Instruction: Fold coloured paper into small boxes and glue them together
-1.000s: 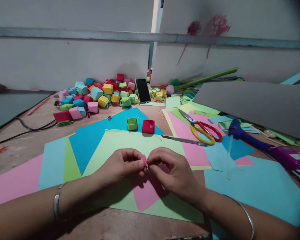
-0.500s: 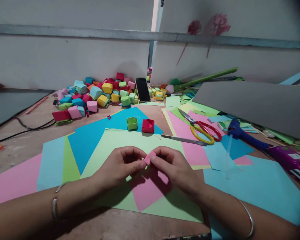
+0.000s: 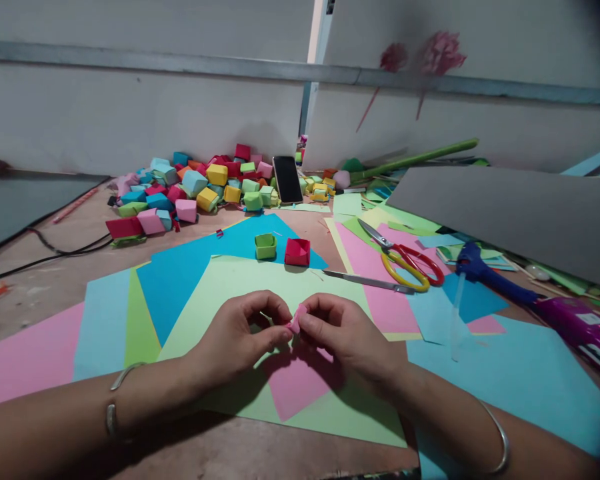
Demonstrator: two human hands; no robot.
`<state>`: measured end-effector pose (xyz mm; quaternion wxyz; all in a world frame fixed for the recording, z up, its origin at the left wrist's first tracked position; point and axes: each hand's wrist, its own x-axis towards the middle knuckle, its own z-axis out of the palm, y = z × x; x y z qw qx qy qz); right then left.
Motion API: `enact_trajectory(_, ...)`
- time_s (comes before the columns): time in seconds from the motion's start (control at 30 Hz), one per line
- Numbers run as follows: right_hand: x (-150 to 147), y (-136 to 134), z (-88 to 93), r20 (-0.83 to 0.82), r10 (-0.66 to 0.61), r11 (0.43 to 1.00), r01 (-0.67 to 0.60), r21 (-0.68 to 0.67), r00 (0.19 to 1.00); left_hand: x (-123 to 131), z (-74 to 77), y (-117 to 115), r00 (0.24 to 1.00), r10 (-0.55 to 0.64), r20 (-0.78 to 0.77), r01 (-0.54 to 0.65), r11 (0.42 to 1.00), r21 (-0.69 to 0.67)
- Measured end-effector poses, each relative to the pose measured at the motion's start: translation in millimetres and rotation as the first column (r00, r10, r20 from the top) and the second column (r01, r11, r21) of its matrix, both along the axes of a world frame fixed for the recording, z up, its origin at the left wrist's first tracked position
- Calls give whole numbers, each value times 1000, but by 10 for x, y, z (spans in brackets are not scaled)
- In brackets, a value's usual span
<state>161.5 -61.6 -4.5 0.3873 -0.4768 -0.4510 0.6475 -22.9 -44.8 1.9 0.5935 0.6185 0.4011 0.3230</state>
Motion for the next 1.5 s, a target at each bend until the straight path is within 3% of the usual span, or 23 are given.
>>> enact_trajectory(0.2, 4, -17, 59, 62, 60, 998, -61, -1, 996, -35, 27, -1, 990, 35, -134, 9, 950, 312)
enact_trajectory(0.47, -12, -29, 83, 78, 55, 998, -57, 25, 995, -20, -7, -4, 994, 53, -95, -9, 911, 412)
enact_trajectory(0.63, 7, -22, 101, 20, 34, 998, -35, 57, 999, -58, -15, -10, 996, -46, -70, 78, 824, 561)
enact_trajectory(0.7, 19, -27, 113, 23, 8, 998, -9, 61, 1000, -63, 0, -19, 994, -83, -72, 109, 827, 552)
enact_trajectory(0.77, 31, -32, 126, 54, -8, 997, 4, 81, 999, -50, 14, -30, 997, -63, -50, 79, 873, 481)
enact_trajectory(0.9, 48, -36, 142, 147, -30, 985, 4, 171, 989, 1, 4, -45, 1000, -1, 27, -4, 985, 171)
enact_trajectory(0.97, 50, -43, 144, 188, -49, 975, 6, 224, 981, 18, -16, -46, 998, -6, 61, 5, 1000, 15)
enact_trajectory(1.07, 42, -69, 140, 286, -96, 951, 2, 311, 954, 26, -41, -46, 995, 2, 103, 8, 995, -98)
enact_trajectory(1.2, 18, -117, 118, 383, -195, 881, -10, 473, 903, 25, -45, -41, 993, -9, 117, 18, 997, -74)
enact_trajectory(1.33, -5, -138, 99, 389, -275, 795, -19, 606, 879, 20, -40, -31, 999, -34, 18, 31, 992, 122)
enact_trajectory(1.5, -10, -165, 113, 397, -332, 719, -43, 694, 856, 12, -36, -39, 997, -25, -72, 47, 946, 321)
